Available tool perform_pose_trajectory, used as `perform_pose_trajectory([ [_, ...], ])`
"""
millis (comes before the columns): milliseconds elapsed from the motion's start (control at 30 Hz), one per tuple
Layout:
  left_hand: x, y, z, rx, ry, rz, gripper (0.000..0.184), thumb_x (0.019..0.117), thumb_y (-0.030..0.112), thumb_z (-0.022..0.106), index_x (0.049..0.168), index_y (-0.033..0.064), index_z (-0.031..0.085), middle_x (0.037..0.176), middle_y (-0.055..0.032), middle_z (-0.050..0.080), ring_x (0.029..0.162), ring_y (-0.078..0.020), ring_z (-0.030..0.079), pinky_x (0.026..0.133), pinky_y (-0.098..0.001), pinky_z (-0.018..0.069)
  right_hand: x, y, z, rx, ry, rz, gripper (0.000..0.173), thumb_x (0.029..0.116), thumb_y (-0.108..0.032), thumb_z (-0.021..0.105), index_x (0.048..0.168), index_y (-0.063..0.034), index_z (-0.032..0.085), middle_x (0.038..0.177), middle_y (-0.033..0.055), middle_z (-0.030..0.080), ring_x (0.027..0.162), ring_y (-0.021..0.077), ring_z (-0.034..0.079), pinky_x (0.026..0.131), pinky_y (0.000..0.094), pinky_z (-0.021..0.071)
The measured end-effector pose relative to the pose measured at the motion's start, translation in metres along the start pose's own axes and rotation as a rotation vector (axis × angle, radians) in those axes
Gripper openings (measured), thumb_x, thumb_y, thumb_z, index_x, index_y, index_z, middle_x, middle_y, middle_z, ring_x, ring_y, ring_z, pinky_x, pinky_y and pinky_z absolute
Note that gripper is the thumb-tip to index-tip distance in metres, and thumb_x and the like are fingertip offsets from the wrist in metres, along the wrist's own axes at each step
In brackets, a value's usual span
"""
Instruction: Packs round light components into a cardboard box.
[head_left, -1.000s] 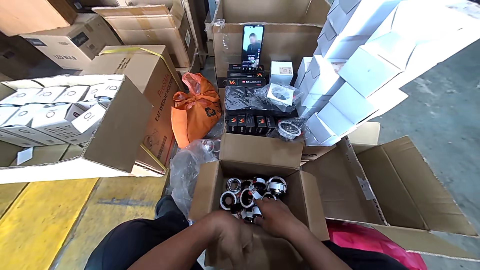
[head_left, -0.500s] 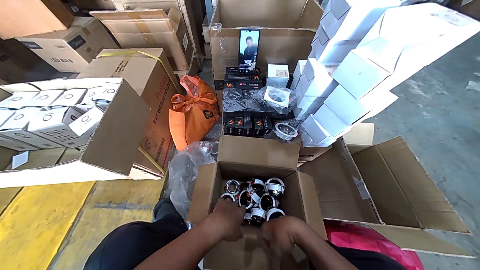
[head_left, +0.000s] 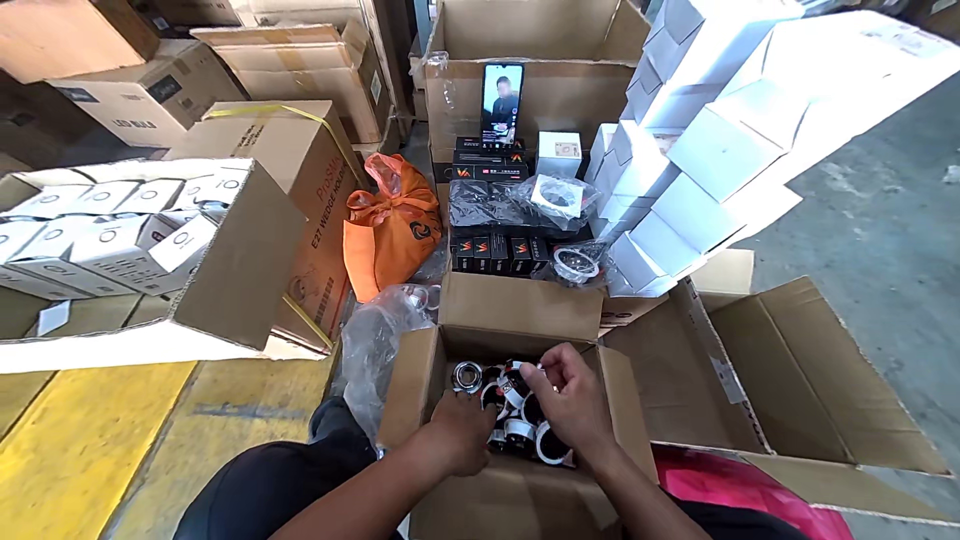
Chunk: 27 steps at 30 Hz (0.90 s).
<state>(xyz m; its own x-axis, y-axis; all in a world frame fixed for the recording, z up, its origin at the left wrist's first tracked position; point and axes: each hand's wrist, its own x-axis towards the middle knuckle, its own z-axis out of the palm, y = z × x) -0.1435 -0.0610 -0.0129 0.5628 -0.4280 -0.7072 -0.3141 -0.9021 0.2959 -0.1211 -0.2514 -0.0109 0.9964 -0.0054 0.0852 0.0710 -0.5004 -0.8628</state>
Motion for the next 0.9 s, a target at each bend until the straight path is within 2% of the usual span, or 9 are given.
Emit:
perform_pose_trajectory([
  [33,0.001,0.0,0.0,0.004,-0.004,0.001,0.068,0.093,0.04,0.07,0.148,0.0068,0.049,0.137,-0.0269,0.058,0.128,-0.0484,0.054,0.105,-0.0694,0.0383,0.001,-0.001,0.0,0.044,-0.005,0.004,0.038,0.0858,-0.037,0.076,0.108,-0.0084,0.065,0.087,0.0001,0.064,0.074,0.0108,0.063,0.065,0.0318,0.0559],
  [67,0.002,0.0,0.001,0.008,-0.006,0.002,0.067,0.0931,0.04,0.07,0.148,0.0068,0.049,0.138,-0.0266,0.058,0.128,-0.0484,0.053,0.105,-0.0694,0.0381,0.002,-0.002,0.0,0.081,-0.049,0.023,0.041,0.0856,-0.018,0.076,0.123,-0.0043,0.063,0.116,0.0091,0.065,0.098,0.0169,0.067,0.081,0.0342,0.0589],
  [100,0.003,0.0,0.002,0.008,-0.007,0.003,0.066,0.0928,0.039,0.07,0.147,0.0069,0.05,0.138,-0.0261,0.058,0.128,-0.0482,0.053,0.105,-0.0694,0.0381,0.002,0.0,0.003,0.097,-0.094,0.028,0.051,0.0839,-0.004,0.07,0.134,-0.0036,0.06,0.138,0.0134,0.056,0.114,0.0201,0.064,0.088,0.0344,0.0588],
  [167,0.004,-0.001,0.004,0.007,-0.01,-0.005,0.065,0.0917,0.039,0.071,0.145,0.0079,0.051,0.138,-0.0243,0.059,0.129,-0.0467,0.054,0.106,-0.0685,0.0379,-0.002,0.007,0.009,0.078,-0.176,-0.014,0.061,0.0846,0.007,0.06,0.144,-0.0051,0.054,0.153,0.0151,0.046,0.118,0.0207,0.064,0.089,0.0339,0.0597],
  [333,0.005,0.0,0.002,-0.007,0.0,0.001,0.065,0.0909,0.039,0.072,0.143,0.0056,0.053,0.134,-0.0268,0.06,0.127,-0.0483,0.054,0.105,-0.0694,0.0384,-0.01,0.017,0.015,-0.034,-0.391,-0.172,0.059,0.0918,0.005,0.052,0.149,-0.009,0.052,0.127,0.0086,0.066,0.098,0.0137,0.069,0.088,0.0309,0.0585],
  [433,0.006,0.003,0.001,0.003,-0.01,0.002,0.066,0.0913,0.038,0.072,0.145,0.0055,0.052,0.136,-0.0272,0.059,0.128,-0.048,0.054,0.105,-0.0692,0.0382,-0.008,0.008,0.013,-0.062,-0.551,-0.091,0.072,0.0927,0.004,0.053,0.16,-0.0134,0.035,0.137,0.0096,0.061,0.102,0.0162,0.067,0.09,0.0326,0.0568],
  [533,0.006,0.003,0.001,0.017,-0.022,0.001,0.065,0.0915,0.039,0.071,0.144,0.0061,0.052,0.136,-0.0263,0.059,0.128,-0.0473,0.053,0.106,-0.0687,0.0376,-0.007,0.007,0.015,-0.076,-0.567,0.009,0.079,0.0897,0.005,0.059,0.161,-0.0165,0.032,0.148,0.0109,0.05,0.103,0.0178,0.066,0.086,0.0338,0.058],
  [767,0.005,0.002,0.003,0.012,-0.024,-0.01,0.066,0.0909,0.039,0.072,0.145,0.0081,0.051,0.137,-0.0252,0.059,0.129,-0.0472,0.053,0.106,-0.0688,0.0377,-0.005,0.012,0.014,-0.149,-0.52,-0.007,0.065,0.0917,0.005,0.054,0.153,-0.0132,0.048,0.136,0.0103,0.062,0.111,0.0185,0.067,0.094,0.0348,0.0566],
  [900,0.005,0.003,0.003,0.021,-0.023,-0.007,0.065,0.0917,0.039,0.071,0.145,0.0067,0.051,0.137,-0.0252,0.059,0.129,-0.0467,0.053,0.106,-0.068,0.038,-0.007,0.015,0.013,-0.133,-0.536,-0.045,0.057,0.0931,0.005,0.055,0.148,-0.0076,0.053,0.118,0.0109,0.07,0.102,0.019,0.069,0.093,0.0357,0.057],
])
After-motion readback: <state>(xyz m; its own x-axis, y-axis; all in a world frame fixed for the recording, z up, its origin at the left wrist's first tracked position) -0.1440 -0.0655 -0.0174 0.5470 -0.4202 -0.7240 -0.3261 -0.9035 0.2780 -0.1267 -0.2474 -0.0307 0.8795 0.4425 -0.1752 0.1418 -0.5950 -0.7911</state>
